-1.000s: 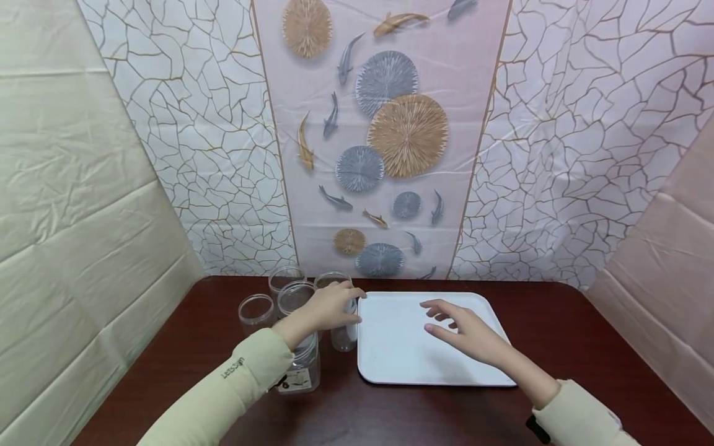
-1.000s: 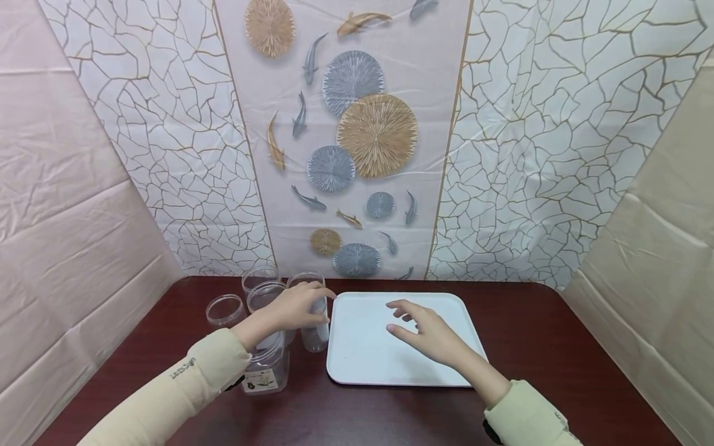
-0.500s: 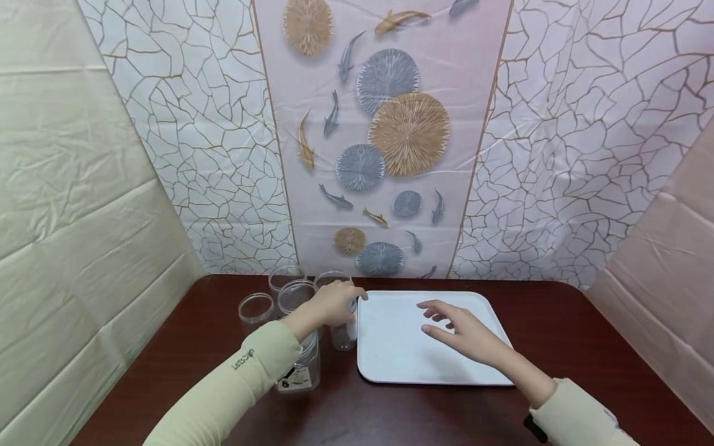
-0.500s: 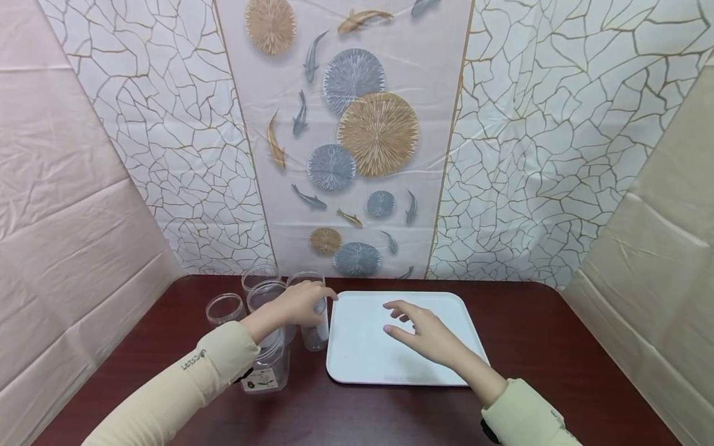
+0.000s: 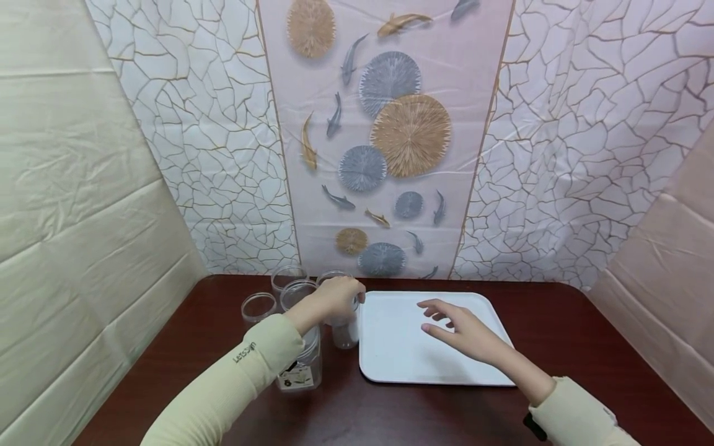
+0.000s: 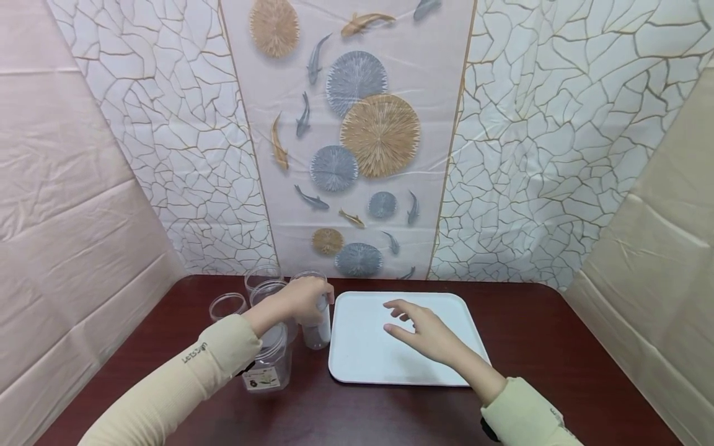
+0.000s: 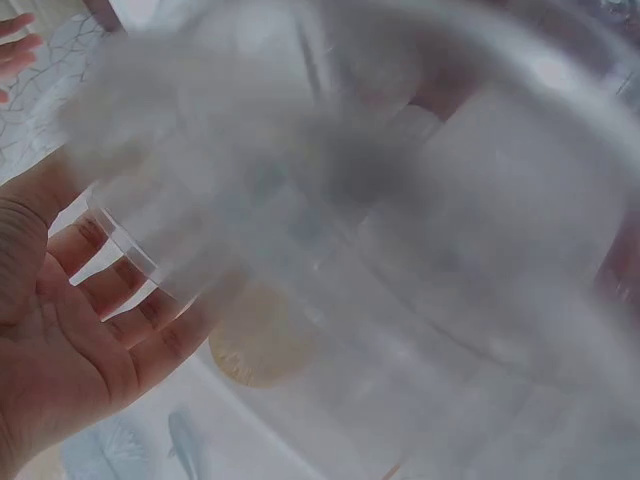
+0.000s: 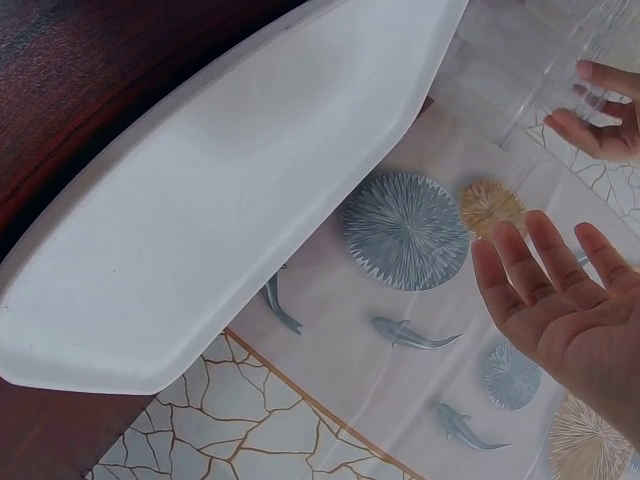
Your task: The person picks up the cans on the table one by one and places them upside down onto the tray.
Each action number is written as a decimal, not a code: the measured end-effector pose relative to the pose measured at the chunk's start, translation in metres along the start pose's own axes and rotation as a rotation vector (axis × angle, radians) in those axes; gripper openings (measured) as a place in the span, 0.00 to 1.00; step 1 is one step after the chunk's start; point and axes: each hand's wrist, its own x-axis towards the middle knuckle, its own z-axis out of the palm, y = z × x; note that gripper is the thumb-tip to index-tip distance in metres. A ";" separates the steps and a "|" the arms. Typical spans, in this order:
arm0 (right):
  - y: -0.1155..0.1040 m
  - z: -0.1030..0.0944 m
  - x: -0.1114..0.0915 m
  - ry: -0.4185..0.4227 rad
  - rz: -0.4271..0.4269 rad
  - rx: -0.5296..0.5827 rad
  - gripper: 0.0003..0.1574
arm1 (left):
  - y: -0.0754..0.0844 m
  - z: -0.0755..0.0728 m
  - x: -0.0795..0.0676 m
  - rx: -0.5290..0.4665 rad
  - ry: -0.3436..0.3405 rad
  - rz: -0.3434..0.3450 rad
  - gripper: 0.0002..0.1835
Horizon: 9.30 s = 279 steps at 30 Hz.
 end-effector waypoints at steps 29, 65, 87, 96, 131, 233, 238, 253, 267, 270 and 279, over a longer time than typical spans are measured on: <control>-0.011 -0.010 0.004 0.093 0.058 0.134 0.27 | -0.008 -0.036 -0.004 -0.265 0.345 -0.034 0.18; -0.037 -0.038 0.025 0.154 0.145 0.373 0.37 | -0.017 -0.050 -0.021 -1.053 0.577 -0.036 0.19; -0.053 -0.045 0.033 0.180 0.085 0.727 0.39 | 0.003 -0.043 -0.022 -1.409 0.587 0.047 0.18; -0.056 -0.047 0.031 0.188 0.066 0.757 0.34 | 0.012 -0.042 -0.025 -1.433 0.579 0.083 0.19; -0.053 -0.051 0.027 0.179 0.107 0.619 0.32 | 0.006 -0.031 -0.030 -1.258 0.544 0.146 0.16; 0.081 -0.071 0.024 0.301 0.294 0.216 0.41 | 0.041 0.085 -0.012 -0.245 -0.306 -0.280 0.63; 0.072 -0.071 0.024 0.283 0.314 0.140 0.39 | 0.040 0.086 -0.009 -0.192 -0.337 -0.285 0.62; 0.088 -0.065 0.025 0.308 0.344 0.029 0.38 | 0.043 0.087 -0.009 -0.095 -0.321 -0.256 0.59; 0.097 -0.073 0.032 0.332 0.276 -0.132 0.33 | 0.039 0.087 -0.006 -0.112 -0.374 -0.283 0.60; 0.097 -0.073 0.033 0.329 0.261 -0.152 0.32 | 0.040 0.087 -0.006 -0.108 -0.370 -0.274 0.60; 0.094 -0.072 0.038 0.300 0.259 -0.233 0.31 | 0.039 0.090 -0.005 -0.111 -0.359 -0.271 0.59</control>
